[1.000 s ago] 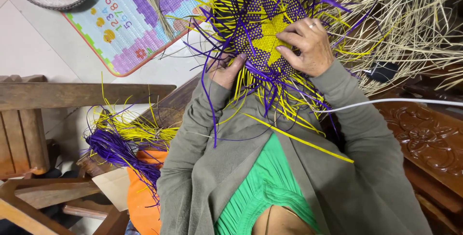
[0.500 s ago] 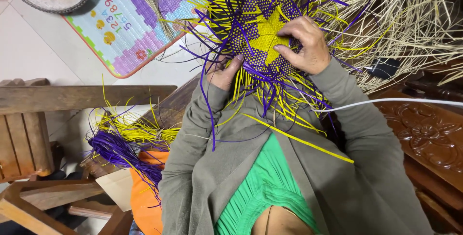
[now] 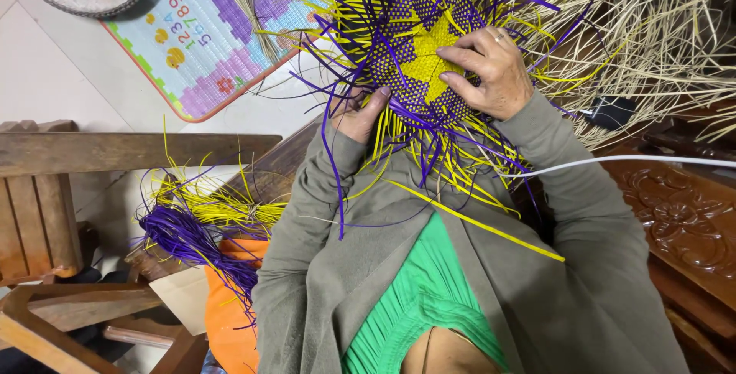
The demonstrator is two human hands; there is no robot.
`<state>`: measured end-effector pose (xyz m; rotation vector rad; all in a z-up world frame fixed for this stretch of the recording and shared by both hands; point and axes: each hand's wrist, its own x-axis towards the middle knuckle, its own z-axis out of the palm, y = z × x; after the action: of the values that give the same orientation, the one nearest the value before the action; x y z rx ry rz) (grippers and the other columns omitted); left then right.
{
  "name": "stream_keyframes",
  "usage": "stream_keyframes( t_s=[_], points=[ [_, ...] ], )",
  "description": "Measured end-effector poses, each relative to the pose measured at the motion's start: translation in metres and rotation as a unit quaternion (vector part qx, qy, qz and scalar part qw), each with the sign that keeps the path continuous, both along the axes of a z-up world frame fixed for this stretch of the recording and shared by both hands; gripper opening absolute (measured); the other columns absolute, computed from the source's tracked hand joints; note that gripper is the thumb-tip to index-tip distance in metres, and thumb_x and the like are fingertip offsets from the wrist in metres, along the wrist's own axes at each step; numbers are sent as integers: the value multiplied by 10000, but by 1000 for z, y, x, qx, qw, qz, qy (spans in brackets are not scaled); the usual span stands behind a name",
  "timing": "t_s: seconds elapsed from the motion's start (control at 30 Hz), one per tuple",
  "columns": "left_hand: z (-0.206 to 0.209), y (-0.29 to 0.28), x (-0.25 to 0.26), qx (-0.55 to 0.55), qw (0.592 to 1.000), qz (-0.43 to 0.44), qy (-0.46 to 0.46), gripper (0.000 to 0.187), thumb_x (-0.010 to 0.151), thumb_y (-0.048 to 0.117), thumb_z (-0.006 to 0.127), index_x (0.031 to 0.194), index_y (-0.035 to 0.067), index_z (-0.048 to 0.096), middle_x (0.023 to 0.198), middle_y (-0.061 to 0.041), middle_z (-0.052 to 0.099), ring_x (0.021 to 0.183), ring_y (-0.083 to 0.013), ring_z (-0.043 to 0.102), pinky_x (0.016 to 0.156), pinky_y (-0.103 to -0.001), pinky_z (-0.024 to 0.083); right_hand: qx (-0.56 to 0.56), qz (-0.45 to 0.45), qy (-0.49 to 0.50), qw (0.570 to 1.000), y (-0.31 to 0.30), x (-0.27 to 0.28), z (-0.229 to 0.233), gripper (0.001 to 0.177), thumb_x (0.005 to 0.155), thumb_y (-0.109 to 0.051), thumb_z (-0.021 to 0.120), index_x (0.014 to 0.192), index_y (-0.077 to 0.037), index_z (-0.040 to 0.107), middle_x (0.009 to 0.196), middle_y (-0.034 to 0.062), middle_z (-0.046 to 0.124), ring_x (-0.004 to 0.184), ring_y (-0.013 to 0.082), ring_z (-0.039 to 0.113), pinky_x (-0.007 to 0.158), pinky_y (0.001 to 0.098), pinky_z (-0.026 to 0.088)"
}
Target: Weaving a decorative item using purple and yellow strips.
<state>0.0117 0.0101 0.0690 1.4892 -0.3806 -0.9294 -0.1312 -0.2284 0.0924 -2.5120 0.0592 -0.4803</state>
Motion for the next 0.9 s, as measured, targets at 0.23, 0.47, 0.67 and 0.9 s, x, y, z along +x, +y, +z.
stream_keyframes(
  t_s=[0.23,0.47,0.67,0.9],
  points=[
    [-10,0,-2,-9,1000,2,10,329,1000,198,700,1270,12,673,1188,-72,747,1067,-157,681,968,-322,534,-97,17,7,995,1,5,9,296,954,-205,821,1216,-93,741,1080,71,638,997,267,611,916,413,477],
    [-19,-1,-3,-101,994,15,49,353,1012,124,682,1340,6,629,1259,-53,708,1138,-146,658,1035,-315,521,-148,30,-13,988,2,10,16,287,945,-212,827,1181,-88,723,1109,67,627,1002,264,607,917,414,485],
    [-40,0,-4,-68,998,10,-3,276,1032,105,705,1280,-15,693,1168,-60,741,1048,-143,661,951,-322,541,-146,40,-7,988,5,14,18,329,936,-203,823,1227,-89,716,1118,60,631,1006,257,609,899,409,483],
    [-26,0,-3,-85,993,35,80,313,999,139,717,1270,-11,674,1179,-48,726,1055,-142,660,954,-318,536,-211,44,-20,976,7,19,23,322,933,-212,826,1219,-113,715,1085,52,620,1000,247,608,936,426,468]
  ],
)
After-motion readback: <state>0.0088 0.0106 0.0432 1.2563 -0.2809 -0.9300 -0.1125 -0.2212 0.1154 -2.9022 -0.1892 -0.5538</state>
